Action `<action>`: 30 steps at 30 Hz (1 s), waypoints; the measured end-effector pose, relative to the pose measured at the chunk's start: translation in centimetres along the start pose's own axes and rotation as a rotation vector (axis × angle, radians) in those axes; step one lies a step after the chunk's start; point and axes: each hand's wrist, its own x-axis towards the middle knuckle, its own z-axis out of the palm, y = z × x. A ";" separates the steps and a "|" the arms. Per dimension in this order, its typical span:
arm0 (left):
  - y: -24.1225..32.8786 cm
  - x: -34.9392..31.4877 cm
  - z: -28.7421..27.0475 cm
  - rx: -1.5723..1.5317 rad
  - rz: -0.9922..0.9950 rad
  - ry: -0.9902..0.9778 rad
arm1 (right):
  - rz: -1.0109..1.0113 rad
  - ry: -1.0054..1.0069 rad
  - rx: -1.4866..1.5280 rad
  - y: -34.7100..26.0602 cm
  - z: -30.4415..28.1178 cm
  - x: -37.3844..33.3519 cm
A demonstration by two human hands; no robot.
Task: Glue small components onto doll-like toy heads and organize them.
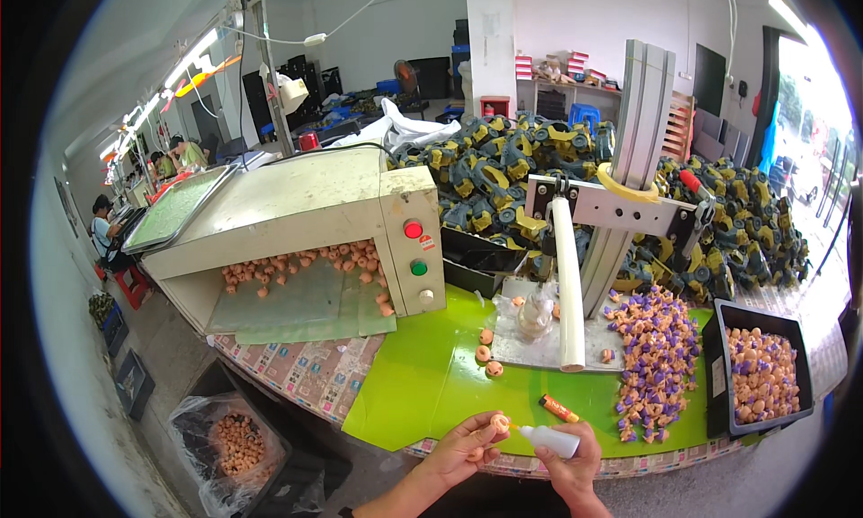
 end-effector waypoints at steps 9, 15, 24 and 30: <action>0.3 0.3 0.1 -0.005 0.000 0.023 | -0.146 0.021 -0.120 -0.1 0.2 0.9; 0.4 0.4 0.2 -0.011 0.009 0.000 | -0.218 0.028 -0.221 -0.7 -0.4 1.0; 0.3 0.3 0.3 -0.017 0.059 -0.002 | -0.181 0.031 -0.202 -1.0 -0.9 0.3; 0.5 -0.2 0.7 -0.072 0.044 0.000 | -0.108 0.109 -0.099 0.2 1.5 2.5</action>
